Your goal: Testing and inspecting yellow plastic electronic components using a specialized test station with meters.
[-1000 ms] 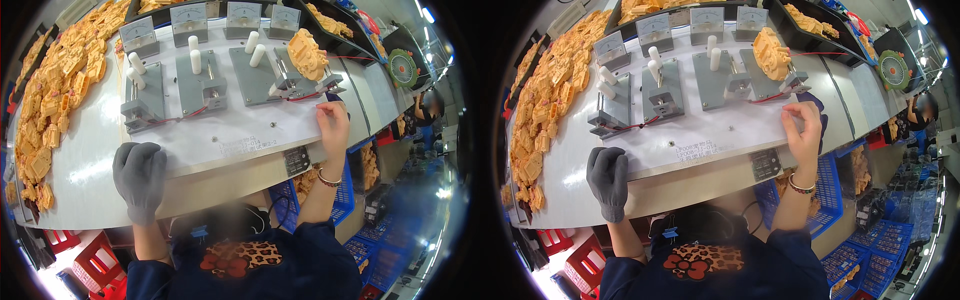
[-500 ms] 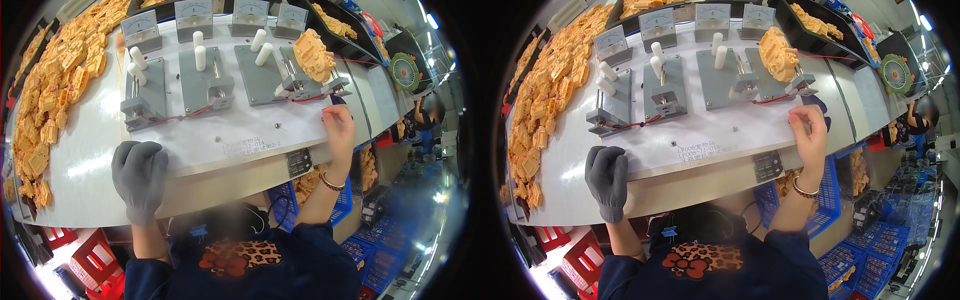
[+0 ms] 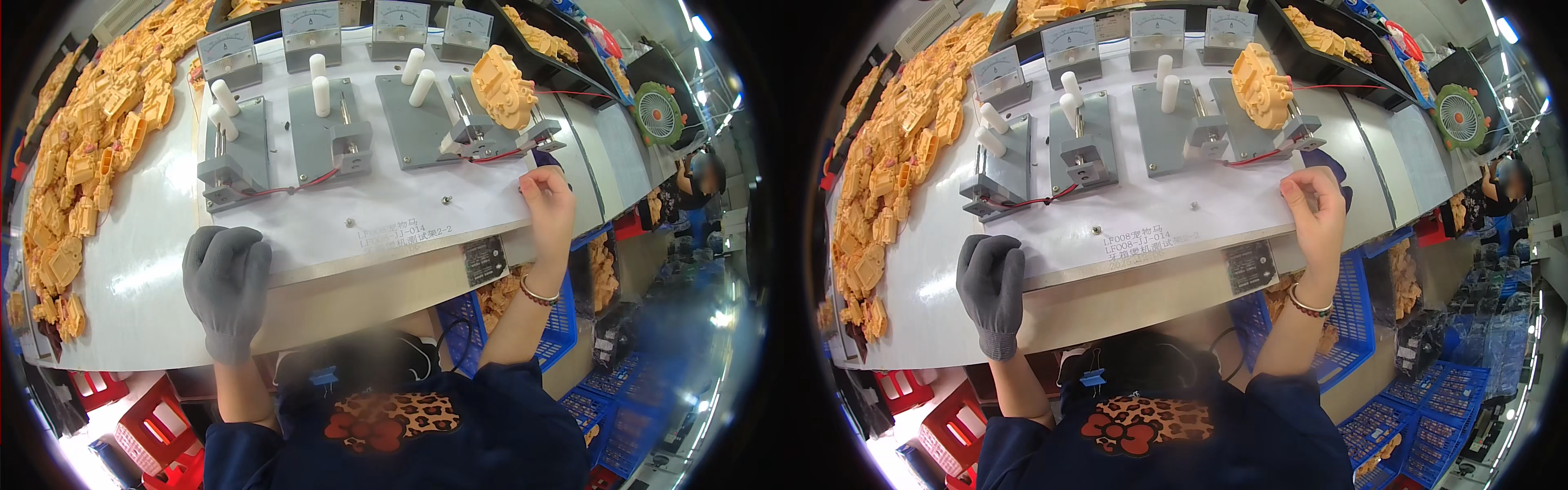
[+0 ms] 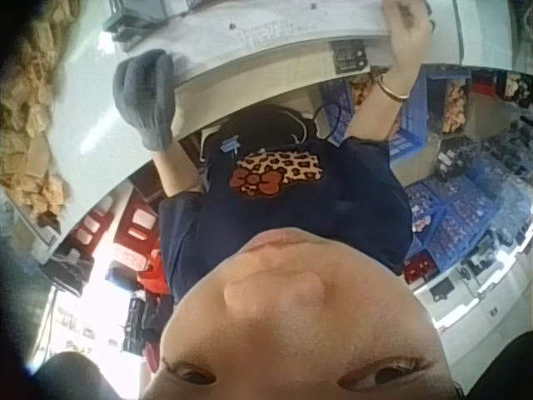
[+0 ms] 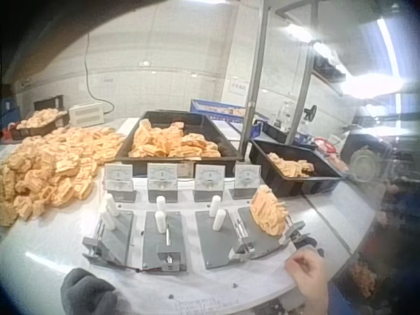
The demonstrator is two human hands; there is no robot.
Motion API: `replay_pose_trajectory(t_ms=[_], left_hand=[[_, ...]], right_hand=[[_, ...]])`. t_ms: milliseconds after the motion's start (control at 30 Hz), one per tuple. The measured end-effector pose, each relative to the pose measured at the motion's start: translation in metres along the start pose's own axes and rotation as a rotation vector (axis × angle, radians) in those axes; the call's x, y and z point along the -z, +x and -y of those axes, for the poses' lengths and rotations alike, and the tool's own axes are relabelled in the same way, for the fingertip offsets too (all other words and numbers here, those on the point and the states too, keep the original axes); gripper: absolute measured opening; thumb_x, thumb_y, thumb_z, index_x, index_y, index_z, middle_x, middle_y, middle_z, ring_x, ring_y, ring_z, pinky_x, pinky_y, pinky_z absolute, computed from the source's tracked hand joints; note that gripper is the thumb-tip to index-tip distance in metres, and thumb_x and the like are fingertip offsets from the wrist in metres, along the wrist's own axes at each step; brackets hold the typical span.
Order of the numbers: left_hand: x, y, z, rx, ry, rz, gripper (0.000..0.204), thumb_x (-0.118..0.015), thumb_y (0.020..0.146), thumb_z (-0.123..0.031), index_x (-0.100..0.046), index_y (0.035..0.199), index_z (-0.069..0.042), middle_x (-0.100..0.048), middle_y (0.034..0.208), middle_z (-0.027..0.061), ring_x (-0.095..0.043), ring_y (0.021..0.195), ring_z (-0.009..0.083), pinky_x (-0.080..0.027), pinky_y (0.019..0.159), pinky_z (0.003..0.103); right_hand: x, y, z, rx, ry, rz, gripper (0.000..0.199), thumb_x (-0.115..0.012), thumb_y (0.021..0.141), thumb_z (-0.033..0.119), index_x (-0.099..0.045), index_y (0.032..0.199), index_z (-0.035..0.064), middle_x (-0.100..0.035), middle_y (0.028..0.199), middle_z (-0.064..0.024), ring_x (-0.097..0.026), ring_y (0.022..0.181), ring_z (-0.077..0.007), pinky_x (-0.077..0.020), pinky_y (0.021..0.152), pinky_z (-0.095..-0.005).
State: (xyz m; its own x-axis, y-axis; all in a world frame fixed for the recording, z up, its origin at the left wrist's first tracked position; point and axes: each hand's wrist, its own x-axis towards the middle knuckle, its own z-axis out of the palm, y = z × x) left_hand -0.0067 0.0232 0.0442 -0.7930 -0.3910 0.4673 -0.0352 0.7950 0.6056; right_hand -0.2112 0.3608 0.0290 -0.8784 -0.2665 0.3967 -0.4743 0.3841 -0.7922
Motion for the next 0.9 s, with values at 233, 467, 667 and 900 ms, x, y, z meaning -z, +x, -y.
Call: replay_pose_trajectory(t_ms=[233,467,667,900], left_hand=[[0.001,0.001,-0.001,0.003,0.013,0.006,0.007,-0.063,0.082,-0.002,-0.063,0.087,0.002,-0.054,0.081,0.0081,-0.050,0.068,0.0163,-0.040,0.061,0.027],[-0.001,0.003,-0.006,0.083,-0.019,-0.034,0.007,-0.069,0.075,-0.007,-0.065,0.080,-0.003,-0.057,0.076,0.0101,-0.056,0.073,0.0285,-0.044,0.068,0.037],[-0.002,0.002,-0.008,0.016,0.117,-0.021,0.011,-0.070,0.074,-0.008,-0.065,0.084,-0.005,-0.058,0.080,0.0098,-0.056,0.075,0.0291,-0.045,0.070,0.039],[0.013,0.040,-0.078,-0.562,0.286,-0.003,0.026,-0.073,0.071,-0.012,-0.066,0.096,-0.011,-0.061,0.089,0.0082,-0.057,0.081,0.0296,-0.046,0.074,0.039]], right_hand=[[0.000,0.000,-0.002,0.015,-0.010,-0.003,0.015,-0.068,0.090,0.010,-0.061,0.089,-0.0038,-0.055,0.089,-0.0047,-0.057,0.079,-0.0125,-0.0462,0.075,-0.0243],[-0.004,0.001,-0.003,0.022,-0.021,-0.033,0.015,-0.069,0.088,0.009,-0.061,0.088,-0.0032,-0.055,0.086,-0.0046,-0.055,0.078,-0.0132,-0.0455,0.074,-0.0252],[-0.007,0.002,-0.008,0.084,-0.133,-0.110,0.012,-0.067,0.083,0.008,-0.060,0.085,-0.0016,-0.057,0.081,-0.0062,-0.053,0.074,-0.0162,-0.0437,0.071,-0.0285],[-0.008,0.013,0.038,0.020,0.251,-0.208,0.033,-0.067,0.084,0.010,-0.056,0.114,0.0031,-0.060,0.090,-0.0051,-0.056,0.082,-0.0120,-0.0439,0.071,-0.0266]])
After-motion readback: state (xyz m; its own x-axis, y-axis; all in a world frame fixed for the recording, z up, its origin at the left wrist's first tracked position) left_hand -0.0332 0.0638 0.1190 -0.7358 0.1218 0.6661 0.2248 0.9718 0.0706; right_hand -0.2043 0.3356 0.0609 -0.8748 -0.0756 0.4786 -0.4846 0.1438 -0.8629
